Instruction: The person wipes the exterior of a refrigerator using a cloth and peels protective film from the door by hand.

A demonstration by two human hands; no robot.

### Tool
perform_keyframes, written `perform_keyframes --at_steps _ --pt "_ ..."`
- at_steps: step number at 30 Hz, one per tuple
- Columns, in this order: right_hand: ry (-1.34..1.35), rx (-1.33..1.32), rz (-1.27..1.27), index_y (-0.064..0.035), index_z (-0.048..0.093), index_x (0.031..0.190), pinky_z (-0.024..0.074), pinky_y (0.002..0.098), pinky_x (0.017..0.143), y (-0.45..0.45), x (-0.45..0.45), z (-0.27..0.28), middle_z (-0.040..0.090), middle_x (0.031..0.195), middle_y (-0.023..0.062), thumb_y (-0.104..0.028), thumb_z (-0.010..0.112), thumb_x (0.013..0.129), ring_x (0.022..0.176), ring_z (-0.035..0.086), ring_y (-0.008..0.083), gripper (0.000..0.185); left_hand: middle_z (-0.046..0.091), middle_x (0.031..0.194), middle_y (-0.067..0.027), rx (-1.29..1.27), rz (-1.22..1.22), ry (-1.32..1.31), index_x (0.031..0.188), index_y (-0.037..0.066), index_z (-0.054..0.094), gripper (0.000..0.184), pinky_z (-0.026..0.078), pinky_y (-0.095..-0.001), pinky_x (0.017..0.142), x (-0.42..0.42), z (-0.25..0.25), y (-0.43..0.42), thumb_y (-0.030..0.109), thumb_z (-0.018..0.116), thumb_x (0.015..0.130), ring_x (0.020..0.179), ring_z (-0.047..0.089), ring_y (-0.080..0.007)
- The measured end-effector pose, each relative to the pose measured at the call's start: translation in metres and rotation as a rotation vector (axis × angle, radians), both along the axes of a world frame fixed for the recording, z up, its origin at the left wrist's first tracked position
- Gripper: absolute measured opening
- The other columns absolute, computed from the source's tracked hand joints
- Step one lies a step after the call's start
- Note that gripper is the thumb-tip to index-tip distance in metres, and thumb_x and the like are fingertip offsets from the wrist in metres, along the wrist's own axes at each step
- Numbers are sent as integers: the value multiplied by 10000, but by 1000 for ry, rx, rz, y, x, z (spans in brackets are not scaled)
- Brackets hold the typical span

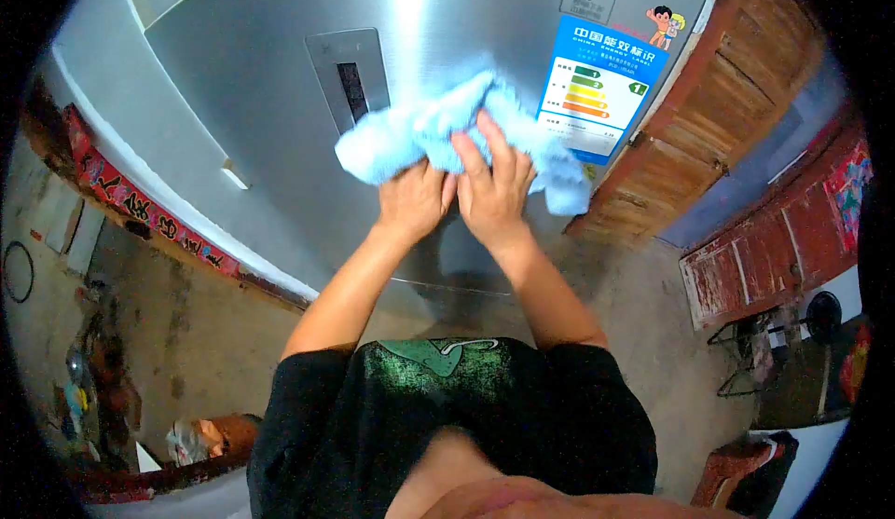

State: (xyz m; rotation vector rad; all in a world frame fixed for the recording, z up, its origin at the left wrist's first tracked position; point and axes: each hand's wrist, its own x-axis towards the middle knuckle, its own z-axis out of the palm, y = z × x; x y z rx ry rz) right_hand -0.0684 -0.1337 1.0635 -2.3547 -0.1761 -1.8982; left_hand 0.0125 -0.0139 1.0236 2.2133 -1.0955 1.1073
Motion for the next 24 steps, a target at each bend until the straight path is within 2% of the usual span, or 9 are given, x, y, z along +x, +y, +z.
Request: perform_keyframes --at_steps 2,4,8,10,11,14,18,22,24 --pt "25 31 32 -253 644 1296 413 348 799 5 -2 -38 549 1436 71 -78 688 822 972 584 221 508 628 1254 -175 7 -39 -122 1361 78 552 561 387 -570 986 5 -31 8 363 644 886 1179 564 -394" --pt "29 34 47 -241 637 1300 415 355 799 11 3 -68 548 1433 94 -59 695 810 997 597 226 525 617 1292 -153 46 -64 -44 1353 110 569 553 369 -557 1028 11 -60 19 387 650 882 1218 543 -382" --pt "25 71 45 -209 614 1316 424 372 804 22 9 -78 544 1427 138 -7 701 792 1079 610 253 569 609 1316 -128 118 -118 60 1346 142 589 544 355 -543 1053 27 -66 37 405 659 874 1260 515 -368" --pt "1 65 5 -197 624 1309 433 385 829 26 12 -71 538 1430 146 -7 697 779 1063 612 278 568 611 1317 -116 113 -71 -148 1343 159 602 548 344 -534 1069 32 -57 39 423 663 867 1282 497 -361" --pt "17 62 29 -194 631 1302 437 397 850 29 14 -61 535 1429 151 -12 701 768 1071 612 289 569 633 1257 -30 94 -88 -82 1233 195 674 424 380 -518 1049 31 -40 42 397 665 859 1222 539 -269" --pt "19 -4 38 -186 652 1280 448 444 899 38 28 -25 521 1439 138 -20 698 754 1138 587 335 553 621 1285 -38 -43 -98 -220 1264 203 665 451 361 -537 1062 50 -16 47 406 648 862 1254 518 -274" --pt "-82 -120 -9 -226 650 1281 422 404 899 48 53 44 515 1461 97 -43 663 794 1073 549 292 520 635 1253 -31 -93 -69 -272 1273 208 655 466 372 -514 996 72 47 60 431 649 863 1213 530 -274" --pt "-199 -172 -132 -313 595 1339 402 415 908 69 80 111 489 1482 11 -79 678 751 1073 524 276 639 636 1226 -33 -236 -86 -465 1288 200 636 505 378 -480 960 87 130 81 441 676 846 1175 544 -260" --pt "-211 -209 -66 -222 615 1347 374 452 975 80 90 143 522 1446 86 -17 647 704 1153 508 320 676 623 1245 -49 -248 -121 -413 1267 189 637 498 372 -479 955 99 160 93 445 674 842 1168 539 -274"
